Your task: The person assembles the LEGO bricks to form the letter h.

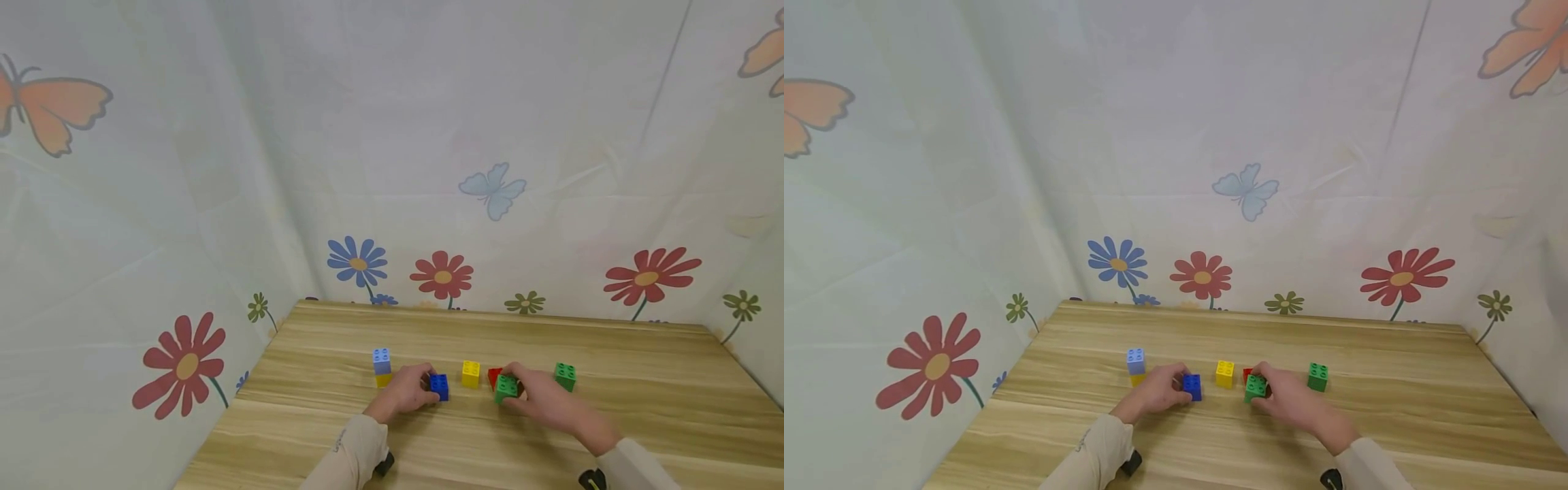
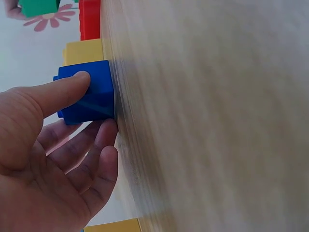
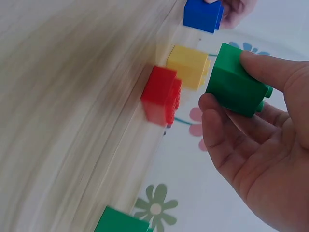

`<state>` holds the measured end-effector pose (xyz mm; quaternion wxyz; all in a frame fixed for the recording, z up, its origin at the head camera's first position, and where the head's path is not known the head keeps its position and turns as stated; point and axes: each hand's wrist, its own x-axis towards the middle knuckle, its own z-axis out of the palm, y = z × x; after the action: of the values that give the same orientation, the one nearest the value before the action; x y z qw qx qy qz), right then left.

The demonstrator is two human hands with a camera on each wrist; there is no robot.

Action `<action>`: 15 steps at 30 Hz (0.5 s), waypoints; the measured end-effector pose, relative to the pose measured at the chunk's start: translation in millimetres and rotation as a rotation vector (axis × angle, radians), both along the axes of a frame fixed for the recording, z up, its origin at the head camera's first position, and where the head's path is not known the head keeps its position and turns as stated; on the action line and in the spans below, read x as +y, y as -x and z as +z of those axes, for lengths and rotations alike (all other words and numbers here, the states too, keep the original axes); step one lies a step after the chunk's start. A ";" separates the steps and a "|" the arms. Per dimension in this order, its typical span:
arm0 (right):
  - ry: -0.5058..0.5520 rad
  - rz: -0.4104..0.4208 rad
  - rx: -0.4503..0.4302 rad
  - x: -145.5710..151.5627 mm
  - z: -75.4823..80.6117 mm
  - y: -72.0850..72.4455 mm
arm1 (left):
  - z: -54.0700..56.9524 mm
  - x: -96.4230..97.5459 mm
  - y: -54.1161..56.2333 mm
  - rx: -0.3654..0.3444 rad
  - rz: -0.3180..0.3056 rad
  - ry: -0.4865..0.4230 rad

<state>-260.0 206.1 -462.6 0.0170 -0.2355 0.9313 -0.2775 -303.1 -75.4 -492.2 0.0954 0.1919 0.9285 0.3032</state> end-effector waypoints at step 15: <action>0.005 0.092 0.061 -33.1 3.0 2.9 | -1.1 1.0 4.6 -0.021 0.024 -0.007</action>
<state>-263.0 173.1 -459.5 0.0009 -0.2866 0.9187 -0.2717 -307.7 -74.4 -493.3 0.1006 0.1778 0.9287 0.3096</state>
